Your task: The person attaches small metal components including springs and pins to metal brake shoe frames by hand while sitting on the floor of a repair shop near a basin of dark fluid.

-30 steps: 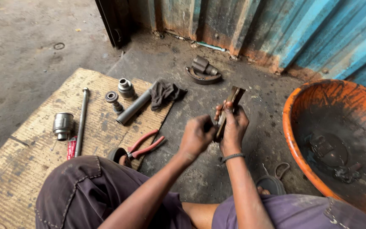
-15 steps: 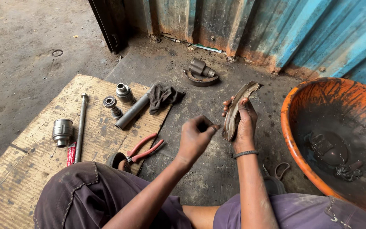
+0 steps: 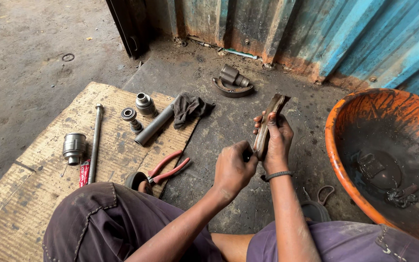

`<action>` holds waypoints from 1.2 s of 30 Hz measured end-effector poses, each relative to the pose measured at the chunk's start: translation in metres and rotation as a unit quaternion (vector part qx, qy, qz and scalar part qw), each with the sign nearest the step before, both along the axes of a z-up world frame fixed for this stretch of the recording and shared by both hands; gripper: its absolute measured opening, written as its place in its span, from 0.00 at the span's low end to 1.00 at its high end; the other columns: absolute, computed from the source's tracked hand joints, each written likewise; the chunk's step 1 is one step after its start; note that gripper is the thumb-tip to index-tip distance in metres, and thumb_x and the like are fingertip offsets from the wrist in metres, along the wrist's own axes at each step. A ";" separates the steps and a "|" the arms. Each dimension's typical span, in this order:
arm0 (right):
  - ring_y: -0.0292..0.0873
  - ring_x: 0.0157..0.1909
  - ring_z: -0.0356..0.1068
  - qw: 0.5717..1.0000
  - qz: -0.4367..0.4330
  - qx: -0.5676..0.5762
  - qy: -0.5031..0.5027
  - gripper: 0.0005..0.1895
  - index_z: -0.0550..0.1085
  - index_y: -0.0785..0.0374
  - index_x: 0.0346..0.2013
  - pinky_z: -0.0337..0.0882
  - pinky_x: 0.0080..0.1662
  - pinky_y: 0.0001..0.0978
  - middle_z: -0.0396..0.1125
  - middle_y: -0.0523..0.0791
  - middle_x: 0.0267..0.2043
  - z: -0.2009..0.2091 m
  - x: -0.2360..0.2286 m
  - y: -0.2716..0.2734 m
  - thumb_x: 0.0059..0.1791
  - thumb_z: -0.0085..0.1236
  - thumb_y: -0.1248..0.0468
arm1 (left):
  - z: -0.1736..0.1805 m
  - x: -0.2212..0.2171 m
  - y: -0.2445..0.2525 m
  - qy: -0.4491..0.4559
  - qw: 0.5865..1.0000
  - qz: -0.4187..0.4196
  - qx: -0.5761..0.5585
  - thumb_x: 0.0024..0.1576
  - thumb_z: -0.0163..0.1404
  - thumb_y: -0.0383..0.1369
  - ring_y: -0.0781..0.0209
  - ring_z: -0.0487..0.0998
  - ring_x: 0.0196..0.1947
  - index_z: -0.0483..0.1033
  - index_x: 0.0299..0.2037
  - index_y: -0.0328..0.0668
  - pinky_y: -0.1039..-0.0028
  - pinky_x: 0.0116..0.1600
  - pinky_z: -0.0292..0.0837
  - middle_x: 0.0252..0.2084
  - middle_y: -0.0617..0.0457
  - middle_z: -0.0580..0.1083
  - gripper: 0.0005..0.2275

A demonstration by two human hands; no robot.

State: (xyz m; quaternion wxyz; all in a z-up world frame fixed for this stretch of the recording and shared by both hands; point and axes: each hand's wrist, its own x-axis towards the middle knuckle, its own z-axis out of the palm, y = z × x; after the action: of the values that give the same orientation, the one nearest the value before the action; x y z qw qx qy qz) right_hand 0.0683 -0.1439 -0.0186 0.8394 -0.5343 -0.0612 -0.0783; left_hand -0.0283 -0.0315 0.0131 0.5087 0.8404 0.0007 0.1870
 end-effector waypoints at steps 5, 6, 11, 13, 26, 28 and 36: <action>0.39 0.39 0.72 0.999 0.002 0.036 0.006 0.21 0.74 0.65 0.46 0.76 0.41 0.34 0.72 0.47 0.38 -0.001 -0.001 0.006 0.51 0.62 0.50 | 0.004 0.012 0.009 0.073 0.997 -0.009 -0.012 0.49 0.54 0.28 0.53 0.79 0.20 0.79 0.29 0.35 0.62 0.32 0.75 0.24 0.42 0.78 0.04; 0.40 0.39 0.72 0.999 0.001 0.040 0.000 0.21 0.73 0.65 0.46 0.76 0.41 0.35 0.72 0.47 0.38 -0.001 0.000 0.006 0.50 0.62 0.51 | 0.005 0.011 0.010 0.082 0.996 -0.011 -0.014 0.49 0.55 0.29 0.53 0.79 0.20 0.79 0.29 0.35 0.61 0.31 0.75 0.23 0.41 0.77 0.05; 0.41 0.38 0.71 0.995 -0.030 0.089 0.046 0.22 0.73 0.67 0.46 0.74 0.40 0.35 0.72 0.48 0.37 -0.012 0.000 0.006 0.52 0.61 0.50 | -0.003 0.008 0.006 0.052 0.998 -0.019 -0.027 0.47 0.55 0.28 0.52 0.81 0.22 0.78 0.27 0.34 0.63 0.32 0.76 0.25 0.42 0.78 0.05; 0.41 0.38 0.71 0.992 -0.041 0.105 0.057 0.22 0.73 0.67 0.46 0.74 0.40 0.35 0.72 0.48 0.37 -0.015 -0.002 0.004 0.51 0.61 0.51 | -0.006 0.012 0.005 0.083 0.995 -0.031 -0.043 0.46 0.55 0.29 0.52 0.81 0.22 0.78 0.26 0.34 0.63 0.33 0.77 0.23 0.43 0.78 0.05; 0.40 0.38 0.70 0.989 -0.038 0.116 0.083 0.21 0.72 0.66 0.45 0.74 0.42 0.35 0.70 0.46 0.36 -0.013 -0.008 0.016 0.52 0.59 0.50 | -0.019 0.026 0.019 0.093 0.993 -0.042 -0.060 0.45 0.57 0.31 0.57 0.79 0.21 0.78 0.26 0.34 0.65 0.32 0.74 0.22 0.44 0.77 0.06; 0.39 0.38 0.69 0.989 -0.043 0.124 0.073 0.22 0.72 0.67 0.45 0.74 0.43 0.34 0.69 0.45 0.36 -0.013 -0.009 0.017 0.54 0.58 0.49 | -0.025 0.030 0.021 0.090 0.992 -0.054 -0.075 0.45 0.57 0.30 0.59 0.78 0.21 0.78 0.26 0.33 0.66 0.31 0.73 0.22 0.44 0.76 0.06; 0.42 0.35 0.67 0.984 0.000 0.132 0.124 0.20 0.71 0.66 0.43 0.72 0.41 0.36 0.68 0.46 0.33 -0.015 -0.005 0.021 0.54 0.55 0.50 | -0.045 0.035 0.017 0.076 0.981 -0.035 -0.173 0.44 0.59 0.26 0.66 0.76 0.22 0.77 0.24 0.30 0.71 0.29 0.73 0.20 0.47 0.77 0.05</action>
State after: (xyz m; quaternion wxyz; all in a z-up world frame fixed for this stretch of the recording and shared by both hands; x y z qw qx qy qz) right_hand 0.0635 -0.1227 -0.0334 0.9035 -0.4248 0.0543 -0.0190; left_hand 0.0072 -0.0146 -0.0318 0.6514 0.7507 0.0426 0.1019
